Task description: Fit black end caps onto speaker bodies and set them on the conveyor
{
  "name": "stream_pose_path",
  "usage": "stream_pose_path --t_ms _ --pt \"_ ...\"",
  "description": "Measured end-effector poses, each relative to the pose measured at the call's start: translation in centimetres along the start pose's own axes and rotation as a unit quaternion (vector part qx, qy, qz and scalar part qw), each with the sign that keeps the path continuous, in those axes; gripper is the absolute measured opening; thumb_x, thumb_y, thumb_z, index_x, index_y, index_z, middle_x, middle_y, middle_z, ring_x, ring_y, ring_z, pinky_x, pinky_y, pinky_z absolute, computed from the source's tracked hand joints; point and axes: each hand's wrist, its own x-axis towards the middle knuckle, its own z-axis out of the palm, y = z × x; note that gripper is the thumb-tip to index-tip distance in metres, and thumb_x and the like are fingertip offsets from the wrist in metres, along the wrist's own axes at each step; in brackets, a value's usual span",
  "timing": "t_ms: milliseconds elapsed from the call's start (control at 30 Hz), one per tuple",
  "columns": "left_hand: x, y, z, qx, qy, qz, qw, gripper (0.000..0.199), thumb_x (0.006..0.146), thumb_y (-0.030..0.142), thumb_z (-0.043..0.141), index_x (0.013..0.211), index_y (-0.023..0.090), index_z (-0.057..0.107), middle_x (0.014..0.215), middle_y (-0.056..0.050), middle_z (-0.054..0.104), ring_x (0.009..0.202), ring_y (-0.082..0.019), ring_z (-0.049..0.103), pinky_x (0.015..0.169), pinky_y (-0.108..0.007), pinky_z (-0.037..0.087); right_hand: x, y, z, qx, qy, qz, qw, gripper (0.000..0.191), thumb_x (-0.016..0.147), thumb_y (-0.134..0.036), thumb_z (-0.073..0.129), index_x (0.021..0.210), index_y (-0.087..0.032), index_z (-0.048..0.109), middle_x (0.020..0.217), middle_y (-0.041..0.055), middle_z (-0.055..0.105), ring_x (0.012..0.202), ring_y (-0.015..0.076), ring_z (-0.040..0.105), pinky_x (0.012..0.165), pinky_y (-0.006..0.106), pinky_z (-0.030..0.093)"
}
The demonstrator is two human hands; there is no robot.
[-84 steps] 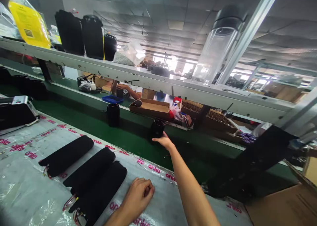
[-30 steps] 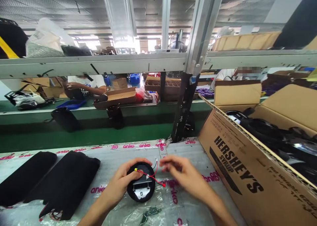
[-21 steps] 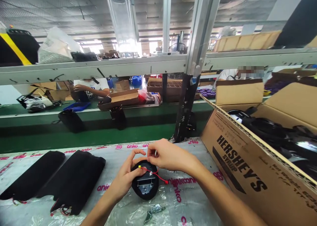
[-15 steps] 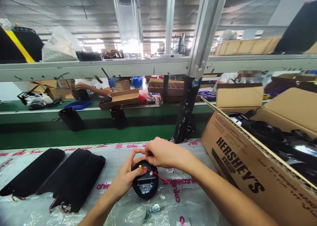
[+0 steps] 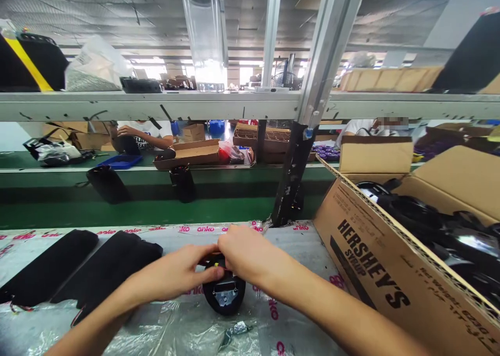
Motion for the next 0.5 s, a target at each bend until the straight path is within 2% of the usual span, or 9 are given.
stream_pose_path --t_ms 100,200,300,500 --pt "1.1 1.0 -2.2 0.15 -0.049 -0.034 0.987 0.042 0.105 0.034 0.044 0.085 0.02 0.077 0.08 -0.002 0.079 0.07 -0.02 0.071 0.062 -0.026 0.046 0.0 0.0 1.1 0.007 0.019 0.008 1.0 0.019 0.093 -0.011 0.065 0.102 -0.01 0.082 0.101 0.0205 0.083 0.094 0.033 0.081 0.068 0.032 0.044" --pt "2.5 2.3 -3.1 0.222 -0.07 -0.037 0.972 0.031 0.095 0.024 0.054 0.07 0.019 0.073 0.062 0.0 0.07 0.053 -0.015 0.057 0.052 -0.027 0.032 0.1 0.3 1.4 0.032 0.024 0.0 0.999 0.018 0.09 -0.011 0.064 0.093 -0.012 0.082 0.094 0.017 0.084 0.083 0.0279 0.08 0.062 0.032 0.035" --pt "3.4 3.7 -3.0 0.265 -0.08 -0.02 0.961 0.022 0.086 0.018 0.066 0.065 0.019 0.071 0.059 -0.001 0.068 0.051 -0.015 0.054 0.052 -0.029 0.03 -0.1 0.9 1.1 0.066 0.019 -0.016 0.998 0.016 0.087 -0.012 0.066 0.088 -0.015 0.081 0.086 0.0118 0.084 0.072 0.0211 0.075 0.058 0.031 0.03" --pt "4.0 5.5 -2.7 0.331 -0.095 -0.014 0.939 0.015 0.081 0.016 0.076 0.067 0.02 0.077 0.065 -0.007 0.074 0.063 -0.025 0.072 0.056 -0.03 0.04 -0.7 1.6 0.7 0.117 0.009 -0.025 0.993 0.019 0.085 -0.007 0.064 0.082 -0.016 0.08 0.08 0.0067 0.082 0.065 0.0144 0.064 0.058 0.027 0.03"
